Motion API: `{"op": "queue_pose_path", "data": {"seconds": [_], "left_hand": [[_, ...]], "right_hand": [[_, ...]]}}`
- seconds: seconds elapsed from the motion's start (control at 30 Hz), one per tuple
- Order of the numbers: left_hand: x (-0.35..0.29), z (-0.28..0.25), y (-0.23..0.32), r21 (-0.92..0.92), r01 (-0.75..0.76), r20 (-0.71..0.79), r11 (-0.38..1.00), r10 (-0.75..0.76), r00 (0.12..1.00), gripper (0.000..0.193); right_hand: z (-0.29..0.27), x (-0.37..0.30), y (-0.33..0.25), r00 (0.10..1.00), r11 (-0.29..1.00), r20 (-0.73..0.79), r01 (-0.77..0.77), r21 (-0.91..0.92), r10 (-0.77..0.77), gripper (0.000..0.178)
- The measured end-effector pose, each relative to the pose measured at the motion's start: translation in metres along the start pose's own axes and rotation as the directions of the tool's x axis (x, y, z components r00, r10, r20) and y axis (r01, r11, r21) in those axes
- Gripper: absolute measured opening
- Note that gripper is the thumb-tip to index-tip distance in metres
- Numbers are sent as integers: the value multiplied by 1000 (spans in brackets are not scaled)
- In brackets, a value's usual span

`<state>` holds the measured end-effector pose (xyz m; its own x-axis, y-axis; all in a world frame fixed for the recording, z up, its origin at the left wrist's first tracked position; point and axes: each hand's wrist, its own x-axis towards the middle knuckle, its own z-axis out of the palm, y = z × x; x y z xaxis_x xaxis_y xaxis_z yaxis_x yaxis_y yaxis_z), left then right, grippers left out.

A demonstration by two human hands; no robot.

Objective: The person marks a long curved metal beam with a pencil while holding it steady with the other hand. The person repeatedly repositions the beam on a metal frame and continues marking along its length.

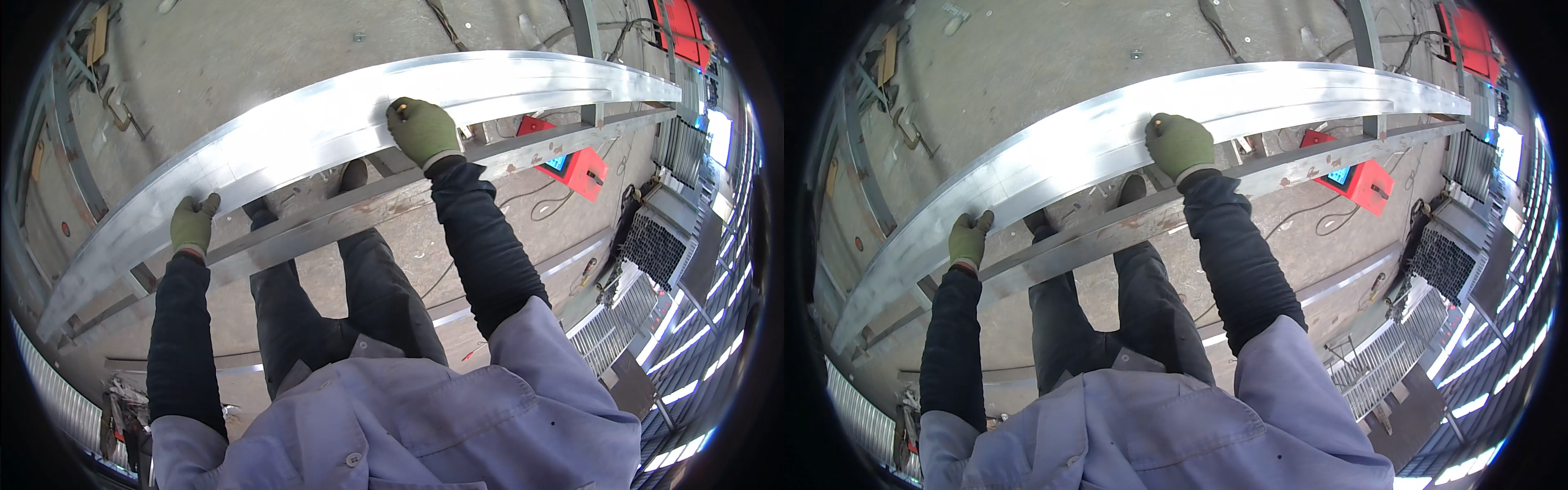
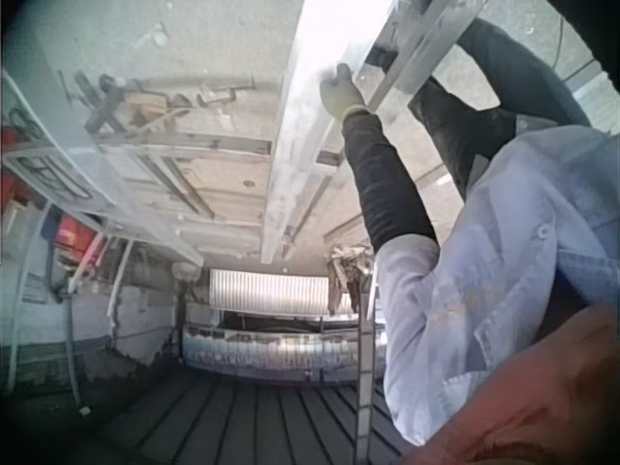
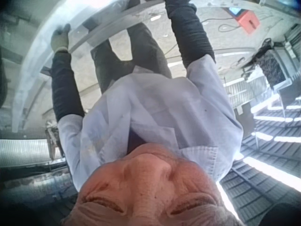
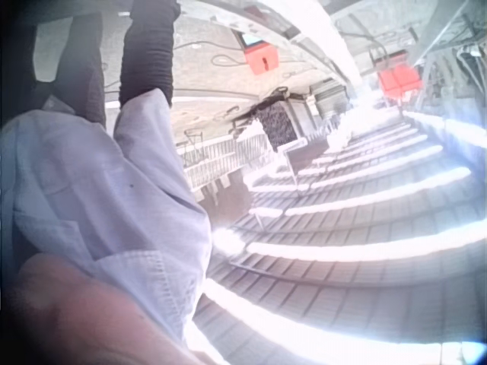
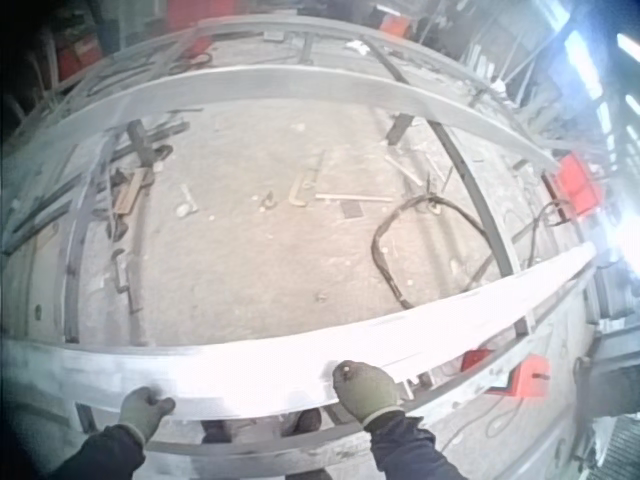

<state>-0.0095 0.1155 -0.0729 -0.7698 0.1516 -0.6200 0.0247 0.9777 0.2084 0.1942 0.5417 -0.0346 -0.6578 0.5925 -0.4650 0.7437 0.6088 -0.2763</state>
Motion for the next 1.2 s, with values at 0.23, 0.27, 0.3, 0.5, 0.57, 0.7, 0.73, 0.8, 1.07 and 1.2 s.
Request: {"op": "queue_pose_path", "data": {"seconds": [0.23,0.27,0.3,0.5,0.57,0.7,0.73,0.8,1.07,1.2], "left_hand": [[5,3,-8,-11,-14,-4,1000,14,1000,62],[5,3,-9,-10,-16,-18,1000,16,1000,62],[5,3,-9,-9,-18,-32,1000,18,999,62],[7,-3,-4,26,59,65,998,-61,996,75],[8,1,-6,10,51,61,999,-52,997,75],[9,5,-19,-4,16,-16,1000,-16,1000,65],[9,4,-16,10,36,6,999,-36,999,66],[9,8,-19,-12,43,-22,999,-43,999,72],[13,-6,-5,27,109,157,994,-112,981,86],[13,-5,-16,69,87,100,994,-93,991,88]], "right_hand": [[-7,11,37,999,998,-4,-34,56,34,29],[-8,10,38,1000,997,-3,-31,76,31,29],[-8,9,40,1000,995,-3,-28,95,28,29],[-8,9,43,1000,996,13,-27,88,26,31],[-9,12,49,1000,998,4,-15,68,15,31],[-16,20,57,1000,998,14,14,62,-15,34],[-18,22,58,999,998,35,19,59,-21,35],[-24,26,57,996,998,78,31,58,-35,37],[-16,28,55,980,978,24,197,-69,-196,35],[-33,31,75,994,991,28,109,-83,-107,32]]}}
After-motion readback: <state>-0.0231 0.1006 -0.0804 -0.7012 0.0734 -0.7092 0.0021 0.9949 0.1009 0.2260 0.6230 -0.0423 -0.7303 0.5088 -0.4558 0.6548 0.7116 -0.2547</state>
